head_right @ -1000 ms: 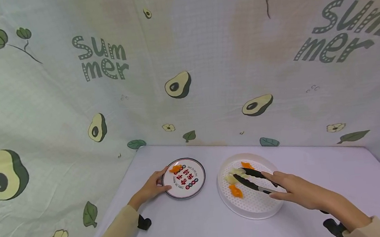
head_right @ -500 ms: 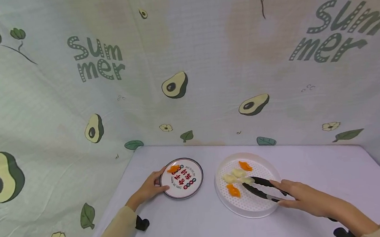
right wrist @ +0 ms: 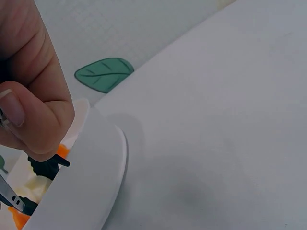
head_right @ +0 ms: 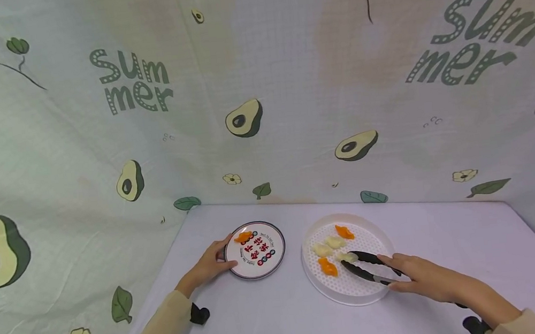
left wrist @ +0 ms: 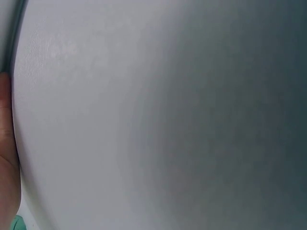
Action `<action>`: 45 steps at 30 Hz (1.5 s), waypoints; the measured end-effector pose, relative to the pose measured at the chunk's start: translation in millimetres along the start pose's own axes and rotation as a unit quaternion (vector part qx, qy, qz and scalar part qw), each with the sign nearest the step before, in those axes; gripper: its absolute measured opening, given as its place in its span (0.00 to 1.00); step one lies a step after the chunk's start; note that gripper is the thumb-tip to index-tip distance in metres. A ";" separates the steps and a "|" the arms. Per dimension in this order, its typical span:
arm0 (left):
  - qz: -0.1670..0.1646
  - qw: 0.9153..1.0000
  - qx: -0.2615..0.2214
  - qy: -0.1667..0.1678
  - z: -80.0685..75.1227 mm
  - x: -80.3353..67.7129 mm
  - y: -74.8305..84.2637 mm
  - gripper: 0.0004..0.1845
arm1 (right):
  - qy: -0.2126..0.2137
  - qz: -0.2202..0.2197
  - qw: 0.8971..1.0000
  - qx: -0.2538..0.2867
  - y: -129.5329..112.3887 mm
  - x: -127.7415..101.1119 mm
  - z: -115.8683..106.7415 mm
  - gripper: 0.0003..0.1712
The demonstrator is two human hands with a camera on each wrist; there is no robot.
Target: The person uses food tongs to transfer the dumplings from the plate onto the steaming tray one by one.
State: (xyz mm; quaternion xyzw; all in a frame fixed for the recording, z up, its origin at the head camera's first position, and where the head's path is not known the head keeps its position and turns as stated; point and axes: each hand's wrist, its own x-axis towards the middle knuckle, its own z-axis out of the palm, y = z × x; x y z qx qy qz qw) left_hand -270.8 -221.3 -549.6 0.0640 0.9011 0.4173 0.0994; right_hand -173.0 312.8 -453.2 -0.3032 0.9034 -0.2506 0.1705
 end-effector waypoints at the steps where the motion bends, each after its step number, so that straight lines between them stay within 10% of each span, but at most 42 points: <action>1: 0.000 1.000 0.000 0.000 -0.2 0.1 -0.2 0.48 | -0.001 0.000 1.000 -0.001 0.3 0.1 -0.3 0.39; 45: 0.006 1.000 0.000 -0.001 -0.5 0.3 0.4 0.47 | 0.063 -0.015 0.998 -0.007 -29.4 43.8 -36.3 0.43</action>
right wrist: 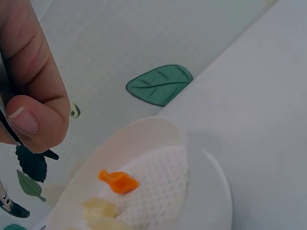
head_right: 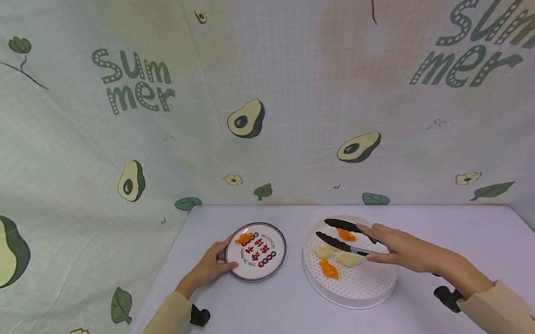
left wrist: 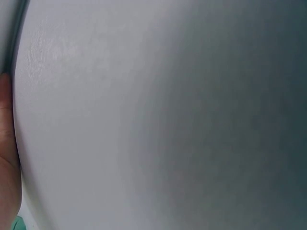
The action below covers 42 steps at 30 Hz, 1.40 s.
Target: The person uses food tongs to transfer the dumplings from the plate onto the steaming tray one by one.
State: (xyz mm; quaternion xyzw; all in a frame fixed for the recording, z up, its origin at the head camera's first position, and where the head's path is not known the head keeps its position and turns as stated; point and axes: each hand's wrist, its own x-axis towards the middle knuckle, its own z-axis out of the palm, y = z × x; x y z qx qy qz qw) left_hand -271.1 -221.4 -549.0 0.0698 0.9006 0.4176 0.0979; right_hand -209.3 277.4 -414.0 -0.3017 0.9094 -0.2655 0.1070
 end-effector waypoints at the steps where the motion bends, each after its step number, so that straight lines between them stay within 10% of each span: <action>1: -0.001 1.000 0.001 -0.001 0.3 -0.3 0.1 0.47 | 0.000 -0.006 1.000 0.000 -1.2 3.8 0.3 0.43; 20: -0.007 1.000 0.003 -0.004 0.7 1.0 -2.2 0.48 | -0.041 -0.108 0.993 -0.008 -16.0 94.2 11.7 0.42; 42: 0.008 1.000 0.001 -0.008 -3.1 3.0 -0.5 0.48 | -0.103 -0.087 0.988 -0.070 -24.5 181.8 48.7 0.43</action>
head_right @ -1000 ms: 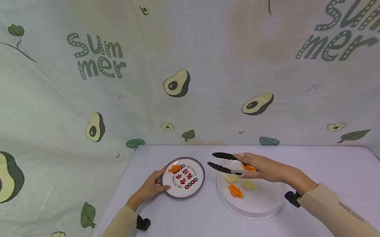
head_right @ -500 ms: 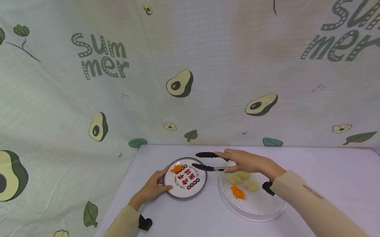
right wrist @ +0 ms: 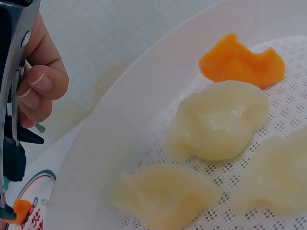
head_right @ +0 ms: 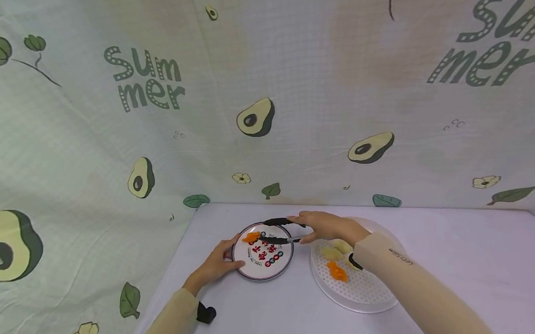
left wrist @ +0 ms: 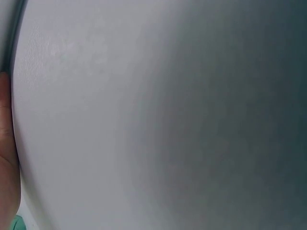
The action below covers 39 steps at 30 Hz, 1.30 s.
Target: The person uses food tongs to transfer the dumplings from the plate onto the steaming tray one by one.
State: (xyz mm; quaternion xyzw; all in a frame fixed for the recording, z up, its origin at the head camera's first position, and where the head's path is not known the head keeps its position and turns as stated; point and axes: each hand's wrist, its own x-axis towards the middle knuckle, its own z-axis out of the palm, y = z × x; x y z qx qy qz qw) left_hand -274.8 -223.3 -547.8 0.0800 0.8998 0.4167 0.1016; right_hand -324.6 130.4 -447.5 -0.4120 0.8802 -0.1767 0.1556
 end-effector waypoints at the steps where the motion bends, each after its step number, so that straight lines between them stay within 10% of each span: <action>1: 0.001 1.000 0.000 0.000 0.0 0.3 -0.4 0.48 | -0.002 0.000 1.000 -0.002 -0.1 3.0 1.5 0.43; 39: 0.004 1.000 0.003 -0.003 2.3 0.6 -4.8 0.47 | -0.027 0.019 0.999 -0.003 -20.2 40.5 23.1 0.37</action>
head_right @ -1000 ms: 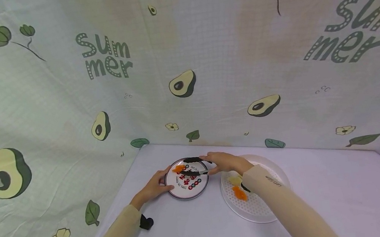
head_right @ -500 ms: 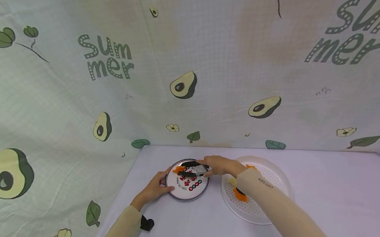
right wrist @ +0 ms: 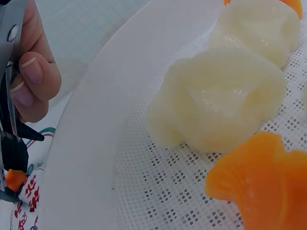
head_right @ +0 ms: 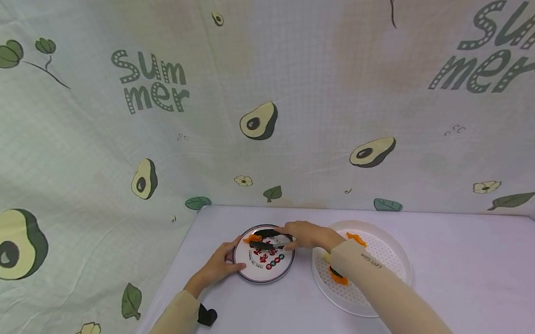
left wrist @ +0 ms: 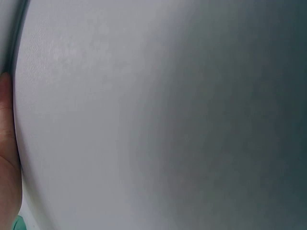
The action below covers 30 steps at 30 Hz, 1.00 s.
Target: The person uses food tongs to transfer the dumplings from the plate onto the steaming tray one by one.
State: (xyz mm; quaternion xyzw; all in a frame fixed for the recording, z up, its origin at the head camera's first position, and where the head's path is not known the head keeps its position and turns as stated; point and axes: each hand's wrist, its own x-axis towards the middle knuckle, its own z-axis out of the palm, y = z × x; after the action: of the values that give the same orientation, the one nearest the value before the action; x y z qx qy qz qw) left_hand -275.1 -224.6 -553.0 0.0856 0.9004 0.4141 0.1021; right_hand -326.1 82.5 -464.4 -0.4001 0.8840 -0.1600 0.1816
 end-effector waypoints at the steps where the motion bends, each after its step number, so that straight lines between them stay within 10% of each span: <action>1: -0.001 1.000 0.001 -0.001 0.0 -0.2 0.2 0.47 | 0.000 0.000 1.000 0.000 -0.4 -0.2 0.0 0.37; 30: 0.010 1.000 0.001 -0.002 -2.2 -1.3 3.2 0.47 | 0.032 -0.022 0.999 0.012 -13.1 -38.2 -10.2 0.37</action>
State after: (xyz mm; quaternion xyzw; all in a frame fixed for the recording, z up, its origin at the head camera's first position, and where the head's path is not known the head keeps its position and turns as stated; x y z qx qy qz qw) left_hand -274.2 -224.5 -549.1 0.0957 0.8998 0.4137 0.1000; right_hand -298.7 104.9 -442.4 -0.4121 0.8782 -0.1873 0.1543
